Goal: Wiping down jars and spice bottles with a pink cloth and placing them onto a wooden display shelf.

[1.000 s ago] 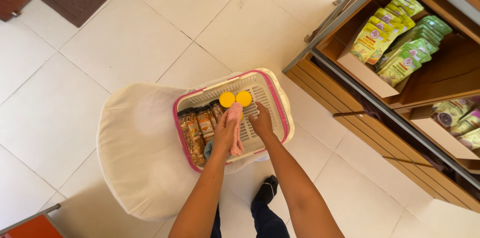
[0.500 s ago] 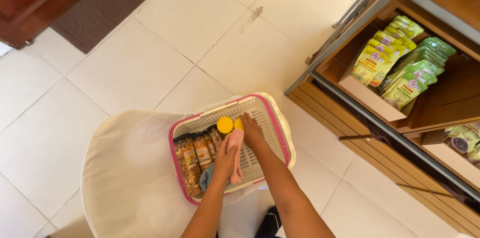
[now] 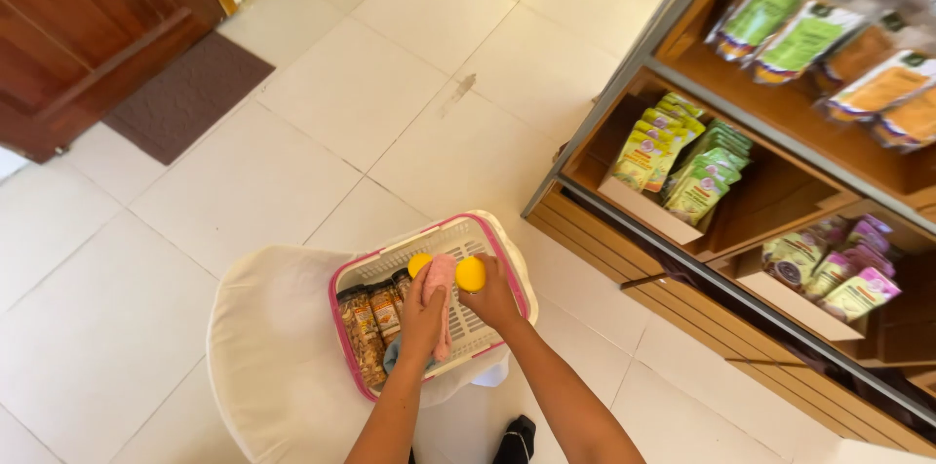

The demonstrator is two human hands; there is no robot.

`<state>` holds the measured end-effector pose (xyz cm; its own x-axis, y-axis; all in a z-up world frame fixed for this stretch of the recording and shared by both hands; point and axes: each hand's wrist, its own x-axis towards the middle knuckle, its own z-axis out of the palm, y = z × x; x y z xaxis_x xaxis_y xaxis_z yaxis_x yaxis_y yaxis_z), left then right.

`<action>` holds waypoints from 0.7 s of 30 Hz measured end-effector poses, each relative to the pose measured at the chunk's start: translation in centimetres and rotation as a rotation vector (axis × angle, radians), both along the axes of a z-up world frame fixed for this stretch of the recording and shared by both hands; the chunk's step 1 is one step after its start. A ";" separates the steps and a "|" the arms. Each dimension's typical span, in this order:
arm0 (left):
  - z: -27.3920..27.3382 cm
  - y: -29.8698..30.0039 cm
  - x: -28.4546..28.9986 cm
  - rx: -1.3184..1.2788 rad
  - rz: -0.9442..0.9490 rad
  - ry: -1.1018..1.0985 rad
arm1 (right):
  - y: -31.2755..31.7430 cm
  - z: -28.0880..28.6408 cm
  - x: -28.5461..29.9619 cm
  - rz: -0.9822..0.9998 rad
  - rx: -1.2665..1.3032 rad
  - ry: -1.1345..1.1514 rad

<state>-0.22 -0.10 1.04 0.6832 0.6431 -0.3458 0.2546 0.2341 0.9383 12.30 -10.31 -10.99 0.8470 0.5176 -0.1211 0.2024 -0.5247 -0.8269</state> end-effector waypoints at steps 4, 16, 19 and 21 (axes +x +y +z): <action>6.0 -0.7 -0.4 0.147 -0.083 -0.012 | -1.6 9.6 -1.7 -0.091 0.130 0.027; 24.3 -3.6 -2.2 0.716 -0.169 -0.455 | -8.0 28.9 -4.6 -0.131 0.399 0.050; 26.5 -5.1 -2.7 0.954 -0.368 -0.488 | -9.6 30.4 -4.7 -0.126 0.399 -0.034; 26.8 -6.3 -2.5 1.022 -0.533 -0.390 | -11.4 32.4 -4.8 -0.087 0.388 -0.163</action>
